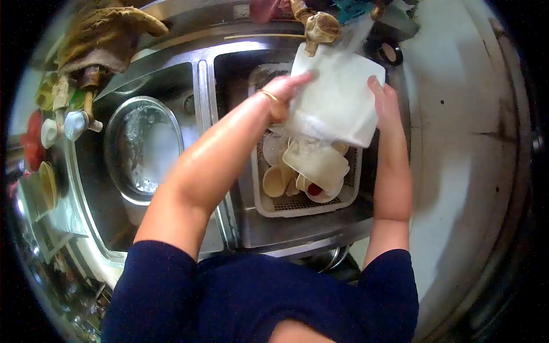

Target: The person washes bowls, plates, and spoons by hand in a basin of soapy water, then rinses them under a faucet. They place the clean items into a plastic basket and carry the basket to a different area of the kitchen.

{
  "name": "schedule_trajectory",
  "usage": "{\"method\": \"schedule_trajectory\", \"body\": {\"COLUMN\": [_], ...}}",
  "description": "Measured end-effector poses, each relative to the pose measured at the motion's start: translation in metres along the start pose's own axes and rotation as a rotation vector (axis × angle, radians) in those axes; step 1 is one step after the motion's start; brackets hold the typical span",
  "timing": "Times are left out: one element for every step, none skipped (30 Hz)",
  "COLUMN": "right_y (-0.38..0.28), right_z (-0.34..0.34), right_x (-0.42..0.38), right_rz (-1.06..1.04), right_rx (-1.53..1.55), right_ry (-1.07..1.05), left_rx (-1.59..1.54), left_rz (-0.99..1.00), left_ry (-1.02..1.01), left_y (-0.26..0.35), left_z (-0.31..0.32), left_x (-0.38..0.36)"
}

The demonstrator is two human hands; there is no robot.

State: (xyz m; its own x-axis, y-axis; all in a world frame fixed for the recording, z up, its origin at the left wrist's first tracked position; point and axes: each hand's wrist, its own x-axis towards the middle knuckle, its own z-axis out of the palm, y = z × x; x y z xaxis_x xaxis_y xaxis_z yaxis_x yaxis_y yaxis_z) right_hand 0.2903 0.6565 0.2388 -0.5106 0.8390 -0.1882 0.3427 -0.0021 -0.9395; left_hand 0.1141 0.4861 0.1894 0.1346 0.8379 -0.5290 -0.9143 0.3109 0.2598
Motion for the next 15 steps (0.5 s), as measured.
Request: {"method": "schedule_trajectory", "body": {"right_y": [-0.001,-0.001,-0.003,0.008,0.021,0.022,0.029,0.031,0.027,0.02,0.038,0.034,0.028,0.029,0.033], "right_z": [0.001,0.004,0.01,0.018,0.029,0.05,0.073,0.093,0.111,0.123,0.129,0.12,0.102,0.084,0.067], "right_x": [0.003,0.007,0.005,0.014,0.018,0.01,0.006,-0.001,-0.023,-0.032,-0.04,-0.048,-0.051,-0.052,-0.054], "right_rz": [-0.088,-0.24,-0.379,-0.485,-0.637,-0.619,-0.684,-0.749,-0.795,-0.881,-1.015,-1.059,-1.108,-1.039,-0.97], "right_rx": [-0.052,-0.34,-0.629,-0.725,-0.924,-1.083,-1.075,-0.881,-1.029,-0.829,-0.809,-0.895,-0.986,-1.014,-1.044], "right_ry": [0.064,0.194,0.323,0.439,0.55,0.568,0.569,0.414,0.311,0.108,0.026,-0.065,-0.15,-0.093,-0.032], "left_rx": [-0.103,-0.1,-0.101,-0.1,-0.097,-0.093,-0.087,-0.081,-0.074,-0.155,-0.145,-0.156,-0.161,-0.194,-0.225], "left_rz": [0.005,0.032,0.051,0.103,0.159,0.216,0.229,0.245,0.262,0.236,0.286,0.31,0.338,0.34,0.339], "left_ry": [-0.132,-0.202,-0.265,-0.234,-0.204,-0.176,-0.184,-0.195,-0.204,-0.252,-0.226,-0.122,-0.027,-0.057,-0.094], "left_y": [0.002,0.004,0.003,0.001,-0.001,-0.002,-0.002,-0.001,0.001,0.004,0.005,0.004,0.005,0.004,-0.001], "left_z": [0.004,0.006,0.007,0.01,0.015,0.018,0.016,0.01,0.003,-0.009,-0.009,-0.011,-0.012,-0.016,-0.024], "left_x": [0.0,0.005,0.008,0.011,0.015,0.018,0.02,0.023,0.024,0.021,0.006,-0.009,-0.025,-0.037,-0.046]}}
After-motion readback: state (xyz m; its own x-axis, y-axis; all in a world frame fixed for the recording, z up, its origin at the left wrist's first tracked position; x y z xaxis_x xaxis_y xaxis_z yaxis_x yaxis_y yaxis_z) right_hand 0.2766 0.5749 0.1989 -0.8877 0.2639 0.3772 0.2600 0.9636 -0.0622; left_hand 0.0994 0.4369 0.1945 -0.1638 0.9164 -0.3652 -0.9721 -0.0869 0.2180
